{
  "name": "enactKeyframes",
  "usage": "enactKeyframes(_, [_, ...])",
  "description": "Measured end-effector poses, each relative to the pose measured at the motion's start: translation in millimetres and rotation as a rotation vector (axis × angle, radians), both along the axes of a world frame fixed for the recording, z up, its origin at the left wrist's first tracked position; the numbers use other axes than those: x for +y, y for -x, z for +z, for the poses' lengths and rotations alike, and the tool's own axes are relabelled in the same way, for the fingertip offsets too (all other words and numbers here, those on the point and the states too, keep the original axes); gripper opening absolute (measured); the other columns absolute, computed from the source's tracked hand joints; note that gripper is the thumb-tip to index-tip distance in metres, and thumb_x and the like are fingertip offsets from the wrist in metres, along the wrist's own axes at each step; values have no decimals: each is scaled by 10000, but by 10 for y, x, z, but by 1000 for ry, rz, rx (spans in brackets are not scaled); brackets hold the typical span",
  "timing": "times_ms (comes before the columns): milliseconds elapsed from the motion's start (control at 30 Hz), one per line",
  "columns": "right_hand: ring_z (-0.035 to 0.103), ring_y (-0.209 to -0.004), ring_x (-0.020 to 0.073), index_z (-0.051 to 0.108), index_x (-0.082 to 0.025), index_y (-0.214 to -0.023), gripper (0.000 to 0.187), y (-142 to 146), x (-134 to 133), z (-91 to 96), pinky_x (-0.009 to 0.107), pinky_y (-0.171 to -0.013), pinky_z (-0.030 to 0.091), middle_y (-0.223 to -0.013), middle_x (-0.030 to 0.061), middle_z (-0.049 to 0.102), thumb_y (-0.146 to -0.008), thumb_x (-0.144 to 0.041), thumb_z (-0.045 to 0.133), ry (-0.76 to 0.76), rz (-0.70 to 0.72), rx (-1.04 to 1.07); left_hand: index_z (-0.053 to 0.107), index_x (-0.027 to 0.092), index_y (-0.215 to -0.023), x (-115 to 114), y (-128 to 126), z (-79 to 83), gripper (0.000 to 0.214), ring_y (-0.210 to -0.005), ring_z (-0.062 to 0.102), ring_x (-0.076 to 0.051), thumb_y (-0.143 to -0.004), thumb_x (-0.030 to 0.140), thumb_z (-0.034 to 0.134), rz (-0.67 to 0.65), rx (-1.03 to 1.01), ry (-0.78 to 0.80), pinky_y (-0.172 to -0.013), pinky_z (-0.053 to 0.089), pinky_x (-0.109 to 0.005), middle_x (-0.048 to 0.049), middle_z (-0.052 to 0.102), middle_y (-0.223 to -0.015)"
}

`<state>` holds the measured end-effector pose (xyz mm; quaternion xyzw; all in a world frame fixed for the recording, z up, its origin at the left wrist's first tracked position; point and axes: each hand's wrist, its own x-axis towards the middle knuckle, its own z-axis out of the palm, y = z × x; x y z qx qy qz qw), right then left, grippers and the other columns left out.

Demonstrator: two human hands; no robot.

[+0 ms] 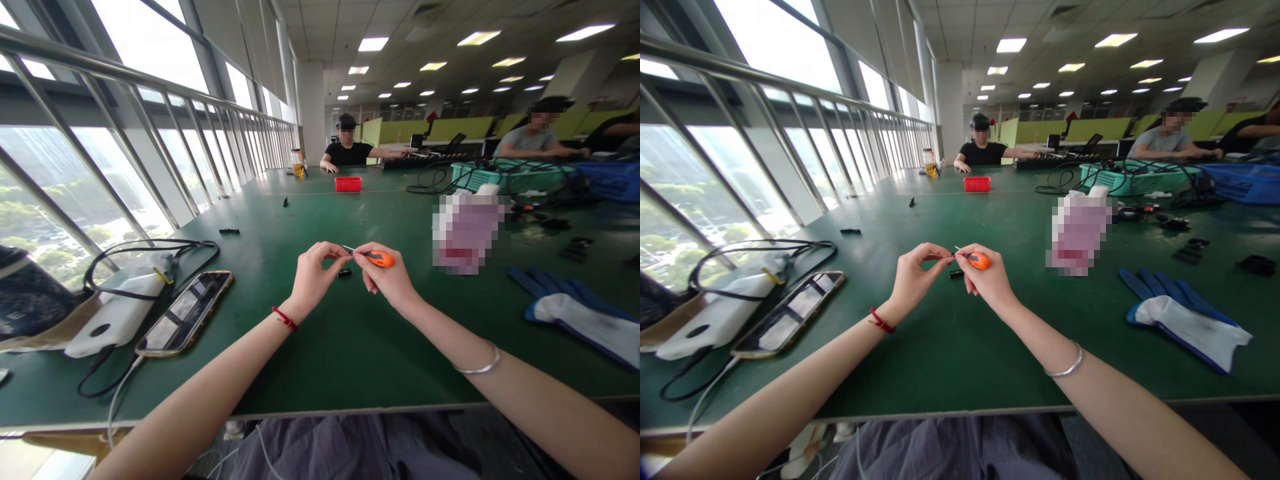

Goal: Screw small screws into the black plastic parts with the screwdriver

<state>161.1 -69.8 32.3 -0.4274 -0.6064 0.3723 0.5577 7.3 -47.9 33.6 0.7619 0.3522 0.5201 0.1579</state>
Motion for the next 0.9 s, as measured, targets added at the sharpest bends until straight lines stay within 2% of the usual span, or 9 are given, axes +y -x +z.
enactKeyframes(200, [372,-270,70,558,-187,-775,204,21,28,-43,178,-292,284,-334,-88,426,-728,-380,604,19,-4,40,642,166,-718,-24,-50,20,128,-727,623,-149,-747,290,656,-13,-96,111,-735,503,-278,-31,680,-778])
enactKeyframes(400, [326,-268,64,537,-190,-753,196,20,61,-66,181,-297,243,-332,-88,418,-745,-384,569,147,-22,3,640,129,-701,32,-109,-84,235,-620,568,-114,-685,355,702,-43,-364,444,-605,457,-242,-27,653,-681])
enactKeyframes(533, [346,-294,69,536,-197,-696,156,40,42,-60,195,-345,275,-334,-93,376,-733,-343,580,115,-6,-164,644,116,-713,26,-142,-125,267,-626,561,-98,-650,360,731,-77,-522,581,-630,459,-234,-22,646,-675])
enactKeyframes(667, [377,-319,90,564,-209,-706,151,74,45,-85,223,-361,286,-375,-78,402,-726,-358,580,57,-20,-229,640,121,-711,-14,-177,-112,296,-637,574,-109,-630,387,742,-99,-578,596,-651,479,-254,-28,653,-678])
enactKeyframes(800, [363,-315,97,567,-210,-681,197,85,70,-121,235,-351,262,-378,-73,397,-710,-402,597,63,-55,-150,640,121,-709,-33,-206,-123,301,-635,577,-112,-638,396,736,-108,-575,576,-664,482,-265,-26,650,-665])
enactKeyframes(900, [347,-309,97,539,-214,-663,232,77,75,-125,233,-345,247,-364,-80,366,-703,-431,613,83,-31,-92,640,125,-717,-31,-208,-130,276,-634,576,-115,-675,389,710,-106,-535,534,-664,474,-268,-25,651,-676])
